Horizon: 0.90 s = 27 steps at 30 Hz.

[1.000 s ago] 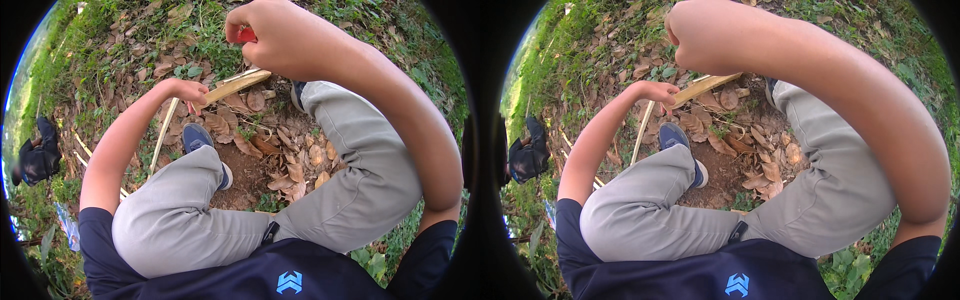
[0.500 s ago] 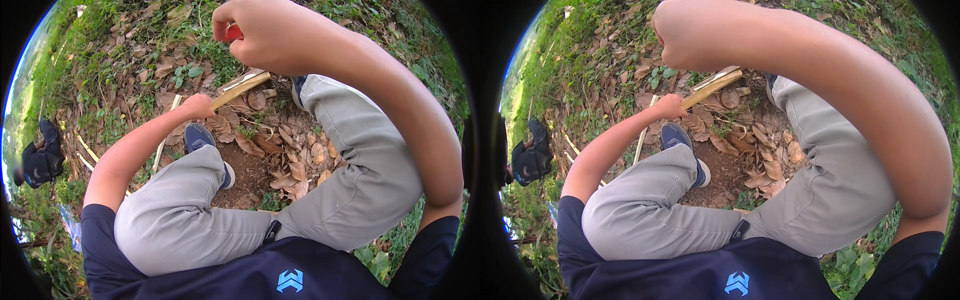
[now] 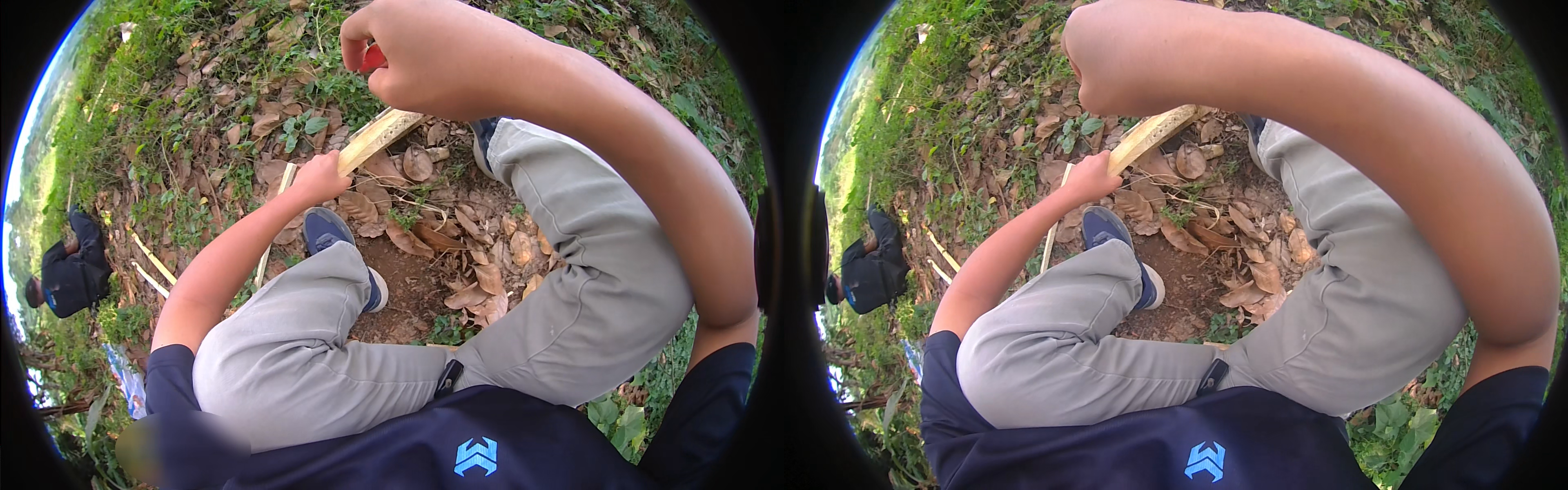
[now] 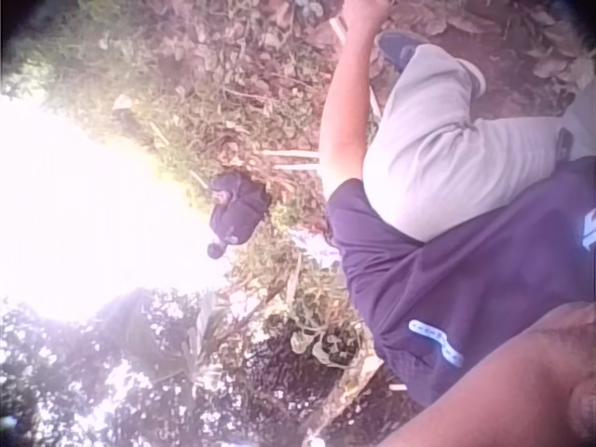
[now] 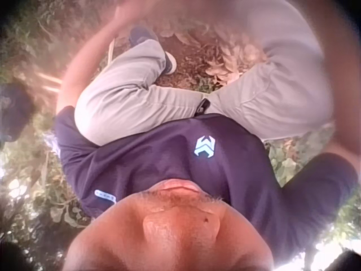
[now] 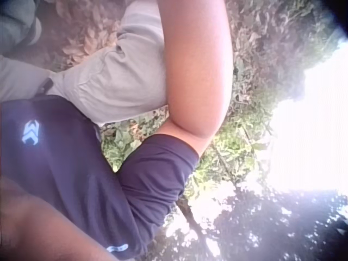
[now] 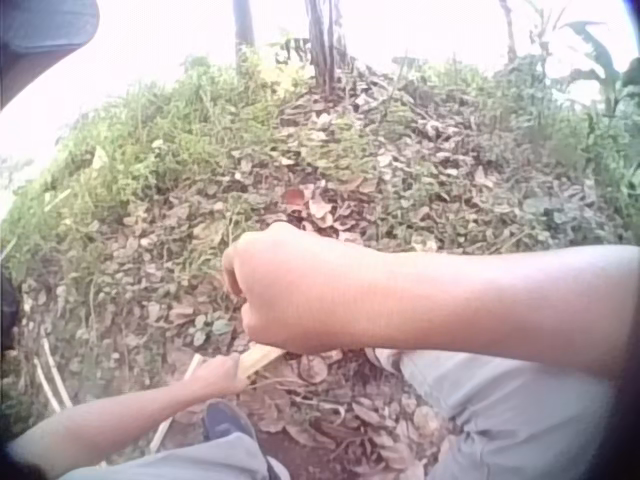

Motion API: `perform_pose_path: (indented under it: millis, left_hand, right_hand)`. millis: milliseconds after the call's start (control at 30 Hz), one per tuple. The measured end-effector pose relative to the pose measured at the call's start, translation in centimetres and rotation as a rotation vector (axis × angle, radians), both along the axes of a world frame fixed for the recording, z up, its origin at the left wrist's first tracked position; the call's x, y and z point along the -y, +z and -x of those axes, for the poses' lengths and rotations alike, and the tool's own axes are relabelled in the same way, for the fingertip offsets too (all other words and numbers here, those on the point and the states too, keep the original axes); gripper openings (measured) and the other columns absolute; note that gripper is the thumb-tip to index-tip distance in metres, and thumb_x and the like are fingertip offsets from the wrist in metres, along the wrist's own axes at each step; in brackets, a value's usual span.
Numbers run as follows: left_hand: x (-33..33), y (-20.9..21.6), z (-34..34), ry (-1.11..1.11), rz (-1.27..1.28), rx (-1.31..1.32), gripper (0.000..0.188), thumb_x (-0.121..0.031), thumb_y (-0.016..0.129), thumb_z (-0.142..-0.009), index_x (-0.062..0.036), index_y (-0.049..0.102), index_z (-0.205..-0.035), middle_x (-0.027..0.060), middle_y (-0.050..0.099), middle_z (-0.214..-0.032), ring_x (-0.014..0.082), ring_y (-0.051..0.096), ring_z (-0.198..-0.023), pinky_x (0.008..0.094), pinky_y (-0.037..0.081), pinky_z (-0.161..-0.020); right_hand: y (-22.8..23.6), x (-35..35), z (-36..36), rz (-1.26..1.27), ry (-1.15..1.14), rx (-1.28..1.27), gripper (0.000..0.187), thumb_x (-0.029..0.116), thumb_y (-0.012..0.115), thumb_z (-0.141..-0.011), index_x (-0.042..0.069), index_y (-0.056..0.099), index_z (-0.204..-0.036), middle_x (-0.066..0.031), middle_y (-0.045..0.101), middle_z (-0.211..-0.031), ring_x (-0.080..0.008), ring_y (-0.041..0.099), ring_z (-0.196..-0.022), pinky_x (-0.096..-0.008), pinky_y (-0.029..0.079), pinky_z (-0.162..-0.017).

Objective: The person sits on the ground and uses a red hand saw to cut a small piece of wood. They then switch to a green-handled hammer to repeatedly strike and shape the wood piece. The person handles the wood and tools directly while seated.

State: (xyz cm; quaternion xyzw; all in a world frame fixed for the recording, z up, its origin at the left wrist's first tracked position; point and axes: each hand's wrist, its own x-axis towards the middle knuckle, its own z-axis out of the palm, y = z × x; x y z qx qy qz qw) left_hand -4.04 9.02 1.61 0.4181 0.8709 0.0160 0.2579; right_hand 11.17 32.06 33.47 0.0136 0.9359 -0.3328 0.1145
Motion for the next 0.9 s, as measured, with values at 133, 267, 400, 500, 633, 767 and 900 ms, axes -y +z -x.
perform_pose_path:
  millis: [133,267,400,500,633,767,900]
  left_hand:
    - [-0.9,1.0,-0.4,0.275,0.011,0.263,0.048,-0.033,0.070,-0.081,0.0058,0.064,-0.109,0.0227,0.073,-0.088,0.0332,0.074,-0.073,0.0447,0.061,-0.068]
    - [-0.3,1.7,-0.1,0.283,0.077,0.368,0.042,-0.027,0.068,-0.082,0.0056,0.064,-0.108,0.0184,0.071,-0.079,0.0269,0.070,-0.055,0.0399,0.057,-0.052]
    - [0.6,1.9,0.4,0.287,0.054,0.420,0.040,-0.023,0.066,-0.084,0.0093,0.063,-0.108,0.0177,0.070,-0.076,0.0265,0.068,-0.053,0.0406,0.057,-0.051]
    - [0.9,2.4,0.5,0.276,-0.011,0.434,0.038,-0.022,0.067,-0.083,0.0098,0.064,-0.105,0.0177,0.068,-0.074,0.0264,0.067,-0.052,0.0416,0.055,-0.050]
    - [0.5,3.5,0.3,0.296,-0.011,0.465,0.036,-0.021,0.067,-0.082,0.0095,0.064,-0.101,0.0172,0.068,-0.074,0.0270,0.067,-0.053,0.0423,0.054,-0.050]
    - [0.0,5.7,0.4,0.191,0.022,0.337,0.037,-0.024,0.067,-0.081,0.0064,0.066,-0.102,0.0205,0.072,-0.081,0.0325,0.072,-0.067,0.0454,0.058,-0.064]
    - [-0.3,8.9,0.7,-0.046,0.030,-0.060,0.037,-0.027,0.070,-0.080,-0.0012,0.068,-0.106,0.0209,0.074,-0.089,0.0378,0.073,-0.084,0.0487,0.057,-0.078]
  right_hand:
    - [-0.2,0.0,-0.2,-0.040,-0.102,-0.009,0.019,0.004,0.060,-0.081,-0.003,0.071,-0.095,-0.0305,0.072,-0.096,-0.0454,0.071,-0.093,-0.0499,0.056,-0.084]
    - [-0.3,-0.3,0.1,-0.026,-0.096,-0.118,0.020,0.005,0.060,-0.083,-0.004,0.071,-0.097,-0.0296,0.072,-0.094,-0.0439,0.072,-0.092,-0.0490,0.056,-0.084]
    - [-0.3,-0.3,0.5,-0.001,-0.122,-0.207,0.021,0.008,0.061,-0.084,-0.004,0.071,-0.098,-0.0275,0.073,-0.090,-0.0414,0.073,-0.090,-0.0469,0.057,-0.082]
    - [0.2,-0.5,0.4,0.011,-0.182,-0.184,0.022,0.009,0.062,-0.084,-0.004,0.072,-0.099,-0.0257,0.073,-0.089,-0.0400,0.073,-0.089,-0.0449,0.057,-0.082]
    - [0.7,-0.7,0.8,-0.021,-0.187,-0.166,0.023,0.009,0.062,-0.084,-0.004,0.072,-0.101,-0.0249,0.074,-0.093,-0.0380,0.074,-0.091,-0.0424,0.058,-0.084]
    - [0.8,-0.2,0.5,-0.015,-0.168,-0.301,0.025,0.010,0.063,-0.085,-0.003,0.073,-0.103,-0.0248,0.074,-0.097,-0.0354,0.074,-0.094,-0.0401,0.058,-0.088]
    - [1.4,-0.1,-0.2,-0.018,-0.198,-0.342,0.023,0.010,0.063,-0.087,-0.003,0.073,-0.103,-0.0221,0.075,-0.100,-0.0301,0.075,-0.095,-0.0375,0.057,-0.089]
